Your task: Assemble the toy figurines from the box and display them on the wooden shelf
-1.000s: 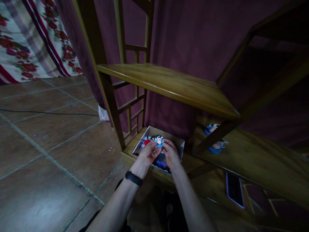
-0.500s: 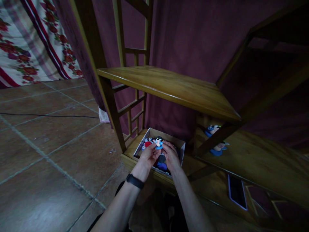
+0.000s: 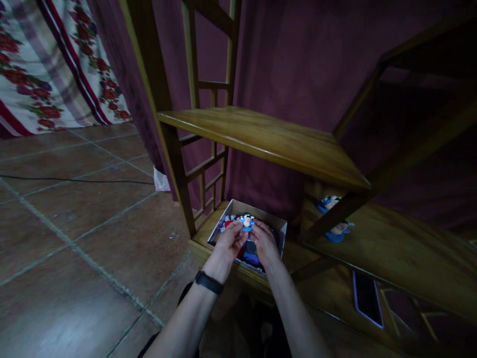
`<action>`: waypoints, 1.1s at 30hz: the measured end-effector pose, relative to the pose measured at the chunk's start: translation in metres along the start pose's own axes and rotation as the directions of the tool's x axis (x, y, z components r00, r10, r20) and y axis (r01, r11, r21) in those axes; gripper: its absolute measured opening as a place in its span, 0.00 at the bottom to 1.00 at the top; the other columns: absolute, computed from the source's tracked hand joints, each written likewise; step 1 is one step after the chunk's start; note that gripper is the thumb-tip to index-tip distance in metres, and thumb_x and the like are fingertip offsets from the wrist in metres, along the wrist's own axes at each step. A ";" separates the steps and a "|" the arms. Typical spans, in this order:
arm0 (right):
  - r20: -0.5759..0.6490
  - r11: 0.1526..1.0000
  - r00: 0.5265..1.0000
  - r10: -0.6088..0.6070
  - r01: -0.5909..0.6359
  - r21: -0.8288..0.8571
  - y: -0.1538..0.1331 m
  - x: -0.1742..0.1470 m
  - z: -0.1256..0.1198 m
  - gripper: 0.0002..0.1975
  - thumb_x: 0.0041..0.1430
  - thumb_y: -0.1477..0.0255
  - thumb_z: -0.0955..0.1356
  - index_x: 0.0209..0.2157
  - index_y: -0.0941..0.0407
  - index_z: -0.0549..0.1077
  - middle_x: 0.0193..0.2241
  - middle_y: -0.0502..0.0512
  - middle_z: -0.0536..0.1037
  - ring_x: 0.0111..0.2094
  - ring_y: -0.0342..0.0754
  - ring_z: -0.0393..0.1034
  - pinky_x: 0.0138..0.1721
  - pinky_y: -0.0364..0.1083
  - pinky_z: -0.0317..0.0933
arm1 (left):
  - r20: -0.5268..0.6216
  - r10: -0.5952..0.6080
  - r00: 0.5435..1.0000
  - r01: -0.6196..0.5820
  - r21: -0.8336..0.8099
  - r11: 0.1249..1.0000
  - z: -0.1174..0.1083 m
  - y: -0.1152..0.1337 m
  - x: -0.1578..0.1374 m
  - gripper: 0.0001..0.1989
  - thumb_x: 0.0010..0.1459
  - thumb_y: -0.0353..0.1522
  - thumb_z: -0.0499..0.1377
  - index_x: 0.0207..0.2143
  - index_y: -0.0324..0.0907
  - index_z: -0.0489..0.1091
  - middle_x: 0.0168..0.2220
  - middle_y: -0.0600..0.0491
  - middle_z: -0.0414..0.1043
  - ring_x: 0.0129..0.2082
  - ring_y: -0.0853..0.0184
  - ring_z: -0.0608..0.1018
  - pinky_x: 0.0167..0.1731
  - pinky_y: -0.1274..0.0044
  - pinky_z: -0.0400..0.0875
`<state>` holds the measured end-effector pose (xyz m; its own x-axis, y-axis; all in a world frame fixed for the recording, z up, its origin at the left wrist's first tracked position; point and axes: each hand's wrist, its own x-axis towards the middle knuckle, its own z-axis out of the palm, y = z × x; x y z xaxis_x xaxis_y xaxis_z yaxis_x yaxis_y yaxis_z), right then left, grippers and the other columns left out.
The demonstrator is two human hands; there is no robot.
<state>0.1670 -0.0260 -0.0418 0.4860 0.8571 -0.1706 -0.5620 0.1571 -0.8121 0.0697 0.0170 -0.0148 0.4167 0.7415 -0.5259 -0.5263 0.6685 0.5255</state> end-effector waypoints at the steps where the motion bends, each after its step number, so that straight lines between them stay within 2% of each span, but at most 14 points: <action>1: -0.001 1.000 1.000 -0.002 0.002 -0.002 0.000 0.000 0.000 0.10 0.41 0.71 0.73 0.30 0.55 0.74 0.34 0.51 0.78 0.36 0.46 0.72 0.39 0.44 0.66 | -0.001 0.000 1.000 0.000 0.005 1.000 0.000 0.000 0.000 0.05 0.53 0.21 0.57 0.32 0.37 0.68 0.23 0.53 0.71 0.18 0.75 0.73 0.23 0.82 0.73; 7: -0.011 1.000 1.000 -0.003 0.003 -0.014 0.001 0.000 -0.003 0.09 0.41 0.71 0.73 0.29 0.55 0.74 0.32 0.49 0.78 0.35 0.45 0.72 0.38 0.44 0.65 | 0.023 0.011 1.000 -0.012 0.011 1.000 -0.001 0.001 0.000 0.07 0.52 0.20 0.58 0.33 0.38 0.69 0.24 0.53 0.73 0.20 0.75 0.74 0.25 0.81 0.74; 16: 0.000 0.994 1.000 -0.019 0.019 -0.109 -0.004 -0.004 -0.003 0.11 0.42 0.68 0.73 0.31 0.54 0.73 0.34 0.50 0.77 0.36 0.45 0.71 0.37 0.43 0.64 | 0.025 0.004 1.000 -0.004 0.024 1.000 -0.002 0.001 0.001 0.06 0.52 0.21 0.58 0.32 0.37 0.68 0.23 0.52 0.72 0.19 0.75 0.73 0.24 0.82 0.73; 26: 0.033 0.990 0.998 -0.048 0.052 -0.132 -0.008 -0.009 -0.002 0.11 0.43 0.67 0.72 0.31 0.54 0.73 0.35 0.52 0.77 0.37 0.47 0.71 0.37 0.44 0.65 | 0.026 -0.023 0.999 0.021 0.075 0.997 -0.001 0.000 -0.006 0.06 0.51 0.26 0.61 0.33 0.40 0.68 0.23 0.55 0.72 0.20 0.74 0.74 0.27 0.81 0.72; 33: 0.025 0.987 0.998 -0.059 0.062 -0.147 -0.009 -0.010 -0.001 0.10 0.43 0.66 0.72 0.30 0.54 0.73 0.33 0.51 0.77 0.35 0.46 0.71 0.38 0.45 0.65 | 0.021 -0.022 1.000 0.021 0.063 0.998 -0.002 0.001 -0.006 0.03 0.53 0.28 0.60 0.31 0.40 0.68 0.24 0.54 0.73 0.21 0.74 0.75 0.28 0.80 0.72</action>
<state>0.1673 -0.0366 -0.0333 0.5016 0.8583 -0.1084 -0.4263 0.1362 -0.8943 0.0657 0.0132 -0.0124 0.4440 0.7274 -0.5232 -0.4700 0.6862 0.5552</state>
